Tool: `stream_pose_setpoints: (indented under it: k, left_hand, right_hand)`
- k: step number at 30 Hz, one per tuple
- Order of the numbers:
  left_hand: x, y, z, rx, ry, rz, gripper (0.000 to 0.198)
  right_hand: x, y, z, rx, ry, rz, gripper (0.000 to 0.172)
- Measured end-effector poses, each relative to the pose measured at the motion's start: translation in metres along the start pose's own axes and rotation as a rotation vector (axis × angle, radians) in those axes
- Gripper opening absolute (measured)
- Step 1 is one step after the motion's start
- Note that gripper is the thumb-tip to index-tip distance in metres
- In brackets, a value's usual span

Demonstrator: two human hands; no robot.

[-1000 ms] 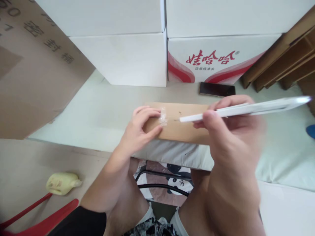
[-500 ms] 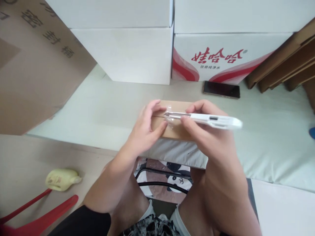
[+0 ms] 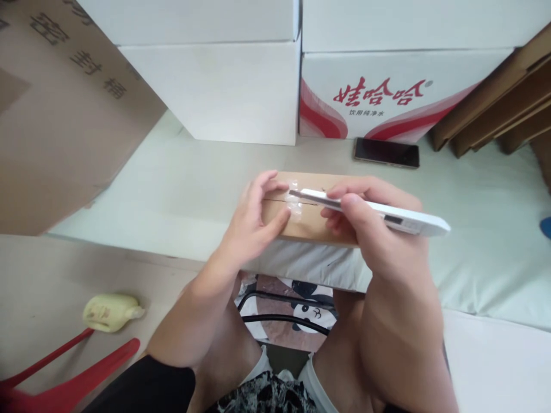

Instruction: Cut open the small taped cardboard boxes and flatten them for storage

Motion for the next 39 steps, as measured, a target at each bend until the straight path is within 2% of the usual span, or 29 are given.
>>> stream_pose_setpoints:
  k: [2,4,9,18,25,32,36,39]
  left_hand:
    - [0.0,0.0,0.0,0.004,-0.008,0.008,0.053]
    - [0.0,0.0,-0.001,0.008,-0.011,0.011,0.053]
    - [0.0,0.0,-0.001,0.014,-0.009,0.015,0.052]
    - [-0.001,0.001,0.001,0.013,-0.012,0.026,0.051]
    - [0.0,0.002,0.0,0.016,-0.022,0.023,0.051]
    - [0.001,0.002,-0.005,0.024,-0.014,0.02,0.055]
    - [0.001,0.0,-0.007,0.045,-0.039,0.036,0.054]
    - [0.002,0.0,-0.007,0.065,-0.047,0.058,0.051]
  right_hand:
    - [-0.001,-0.002,0.002,-0.087,-0.041,0.0,0.007]
    - [-0.001,-0.007,0.001,-0.185,-0.059,-0.063,0.005]
    - [0.002,-0.014,-0.009,-0.307,0.05,-0.212,0.002]
    - [0.002,-0.026,-0.013,-0.447,0.126,-0.294,0.004]
    - [0.001,-0.026,-0.013,-0.487,0.05,-0.308,0.014]
    - [-0.003,-0.01,-0.014,-0.512,-0.048,-0.26,0.018]
    - [0.0,0.007,-0.018,-0.53,-0.059,-0.155,0.02]
    - [0.001,0.015,-0.017,-0.514,-0.056,-0.129,0.019]
Point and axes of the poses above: each hand's wrist, its own x-axis towards the middle knuckle, its own y-axis out of the back of the hand, z = x × y, the point moved 8 cm from there along x, towards the middle knuckle, and after that the axes turned 4 degrees about x, right-handed, at the moved point
